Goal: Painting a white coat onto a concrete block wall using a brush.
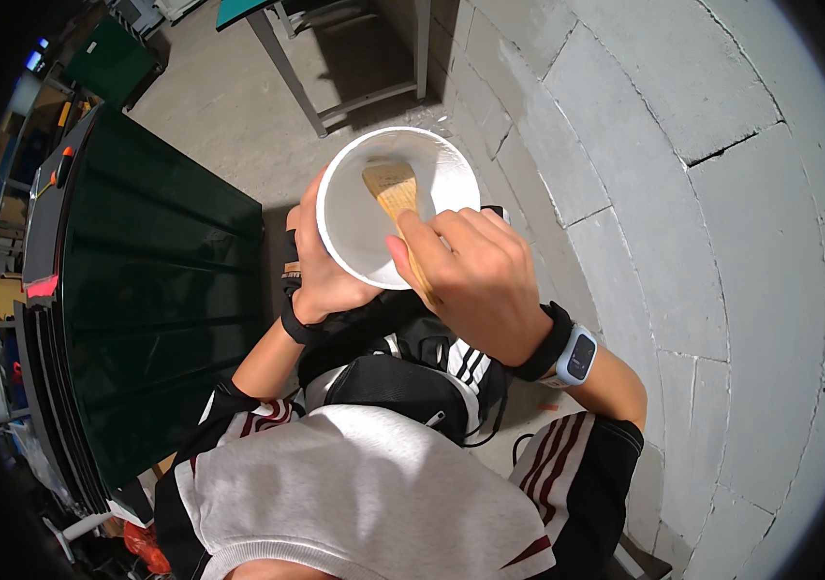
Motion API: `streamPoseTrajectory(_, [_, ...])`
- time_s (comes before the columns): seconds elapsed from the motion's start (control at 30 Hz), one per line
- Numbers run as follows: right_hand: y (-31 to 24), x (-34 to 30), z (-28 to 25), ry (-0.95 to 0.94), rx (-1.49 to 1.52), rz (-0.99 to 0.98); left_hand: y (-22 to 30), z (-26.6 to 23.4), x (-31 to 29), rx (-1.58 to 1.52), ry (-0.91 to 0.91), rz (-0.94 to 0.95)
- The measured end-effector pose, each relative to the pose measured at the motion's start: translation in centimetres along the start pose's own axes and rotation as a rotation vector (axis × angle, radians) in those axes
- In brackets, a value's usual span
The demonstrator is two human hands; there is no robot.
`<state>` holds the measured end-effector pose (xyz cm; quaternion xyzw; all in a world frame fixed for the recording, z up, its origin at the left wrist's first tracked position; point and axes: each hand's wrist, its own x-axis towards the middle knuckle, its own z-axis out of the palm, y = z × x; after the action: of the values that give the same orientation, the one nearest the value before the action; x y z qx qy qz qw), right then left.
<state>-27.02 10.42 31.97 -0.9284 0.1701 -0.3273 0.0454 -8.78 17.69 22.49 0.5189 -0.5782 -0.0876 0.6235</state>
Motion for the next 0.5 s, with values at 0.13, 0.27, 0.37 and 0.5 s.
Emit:
streamPoseTrajectory(0.13, [0.5, -0.1, -0.3, -0.027, 0.086, 0.002, 0.2, -0.4, -0.1, 0.047, 0.014, 0.015])
streamPoseTrajectory(0.27, [0.9, 0.0, -0.4, -0.048, 0.149, -0.015, -0.4, -0.7, -0.5, -0.002, 0.022, -0.028])
streamPoseTrajectory(0.37, [1.1, 0.2, -0.5, -0.060, 0.152, -0.033, -0.3, -1.1, -0.4, -0.033, 0.020, -0.043])
streamPoseTrajectory(0.5, [1.3, 0.4, -0.6, -0.078, 0.166, -0.058, -0.2, -1.5, -0.5, -0.051, 0.022, -0.046])
